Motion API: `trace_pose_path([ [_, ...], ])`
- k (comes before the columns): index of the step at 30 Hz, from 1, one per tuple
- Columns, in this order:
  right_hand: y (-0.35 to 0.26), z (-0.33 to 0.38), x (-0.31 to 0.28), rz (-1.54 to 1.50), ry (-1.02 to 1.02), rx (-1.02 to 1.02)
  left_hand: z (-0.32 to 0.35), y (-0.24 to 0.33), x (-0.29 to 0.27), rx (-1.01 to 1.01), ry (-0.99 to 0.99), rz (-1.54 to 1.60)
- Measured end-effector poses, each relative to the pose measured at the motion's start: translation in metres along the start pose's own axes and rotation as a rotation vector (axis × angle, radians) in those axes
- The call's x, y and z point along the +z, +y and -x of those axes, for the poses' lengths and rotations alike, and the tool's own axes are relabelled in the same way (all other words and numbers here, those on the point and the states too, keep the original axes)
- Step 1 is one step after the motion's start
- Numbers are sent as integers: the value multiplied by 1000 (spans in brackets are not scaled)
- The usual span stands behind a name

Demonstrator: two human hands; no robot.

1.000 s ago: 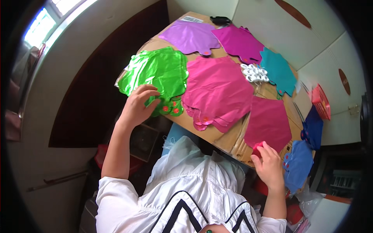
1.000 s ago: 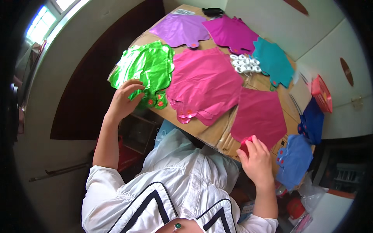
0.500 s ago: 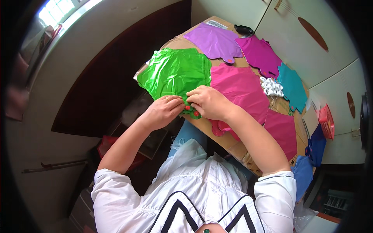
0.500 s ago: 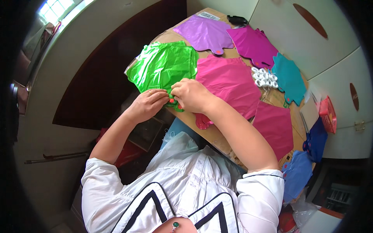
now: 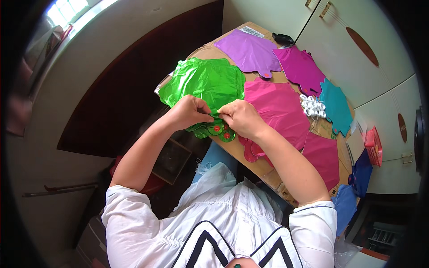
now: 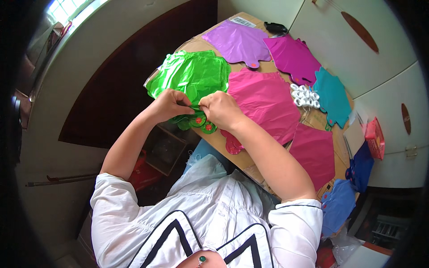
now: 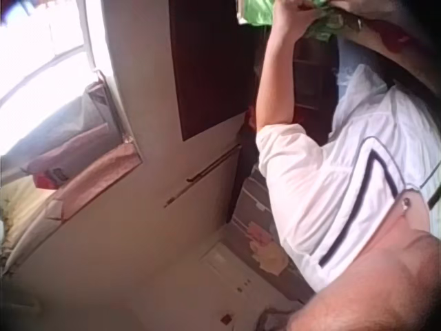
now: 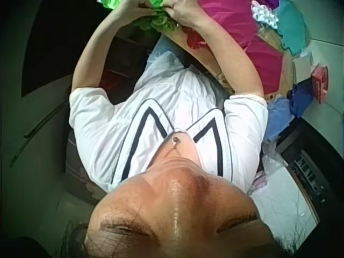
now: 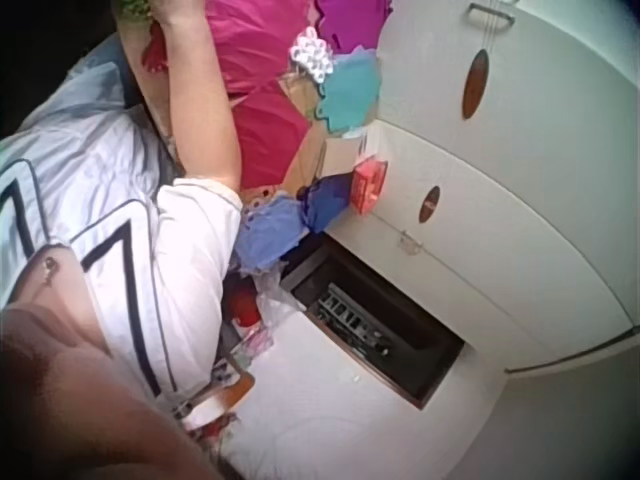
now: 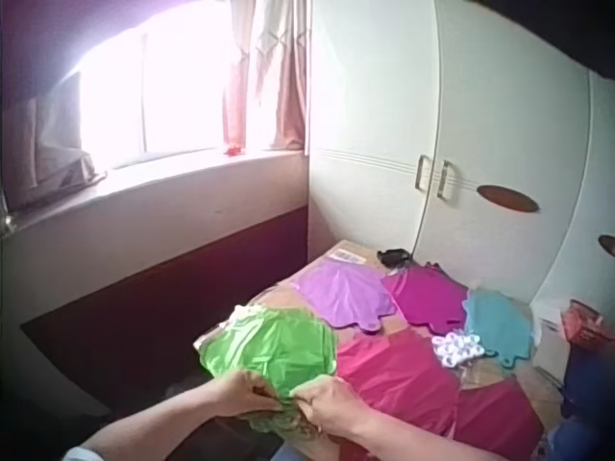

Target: Folding colorful plastic bags and inserting them into cardboard packaging sleeves.

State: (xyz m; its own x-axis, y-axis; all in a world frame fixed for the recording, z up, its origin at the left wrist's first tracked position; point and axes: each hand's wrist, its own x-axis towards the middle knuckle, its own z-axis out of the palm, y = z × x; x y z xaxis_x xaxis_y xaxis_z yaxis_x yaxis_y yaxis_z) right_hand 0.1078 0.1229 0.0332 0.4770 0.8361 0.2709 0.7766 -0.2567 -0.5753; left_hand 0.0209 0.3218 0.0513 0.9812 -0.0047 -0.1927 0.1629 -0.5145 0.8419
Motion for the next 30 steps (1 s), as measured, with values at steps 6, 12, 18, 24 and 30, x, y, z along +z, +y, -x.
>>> trace_pose_path([
  [6,-9,-8,-2,-7,23,346,23,-2,18,887,799,-751],
  [12,-13,-17,2,76,30,198,31,-30,52,860,479,-787],
  [18,5,-27,7,-116,102,266,21,-24,48,625,479,-797],
  [24,86,-51,-110,-181,715,640,16,-22,30,324,334,-764],
  [30,7,61,-255,439,983,241,13,-15,27,295,322,-666],
])
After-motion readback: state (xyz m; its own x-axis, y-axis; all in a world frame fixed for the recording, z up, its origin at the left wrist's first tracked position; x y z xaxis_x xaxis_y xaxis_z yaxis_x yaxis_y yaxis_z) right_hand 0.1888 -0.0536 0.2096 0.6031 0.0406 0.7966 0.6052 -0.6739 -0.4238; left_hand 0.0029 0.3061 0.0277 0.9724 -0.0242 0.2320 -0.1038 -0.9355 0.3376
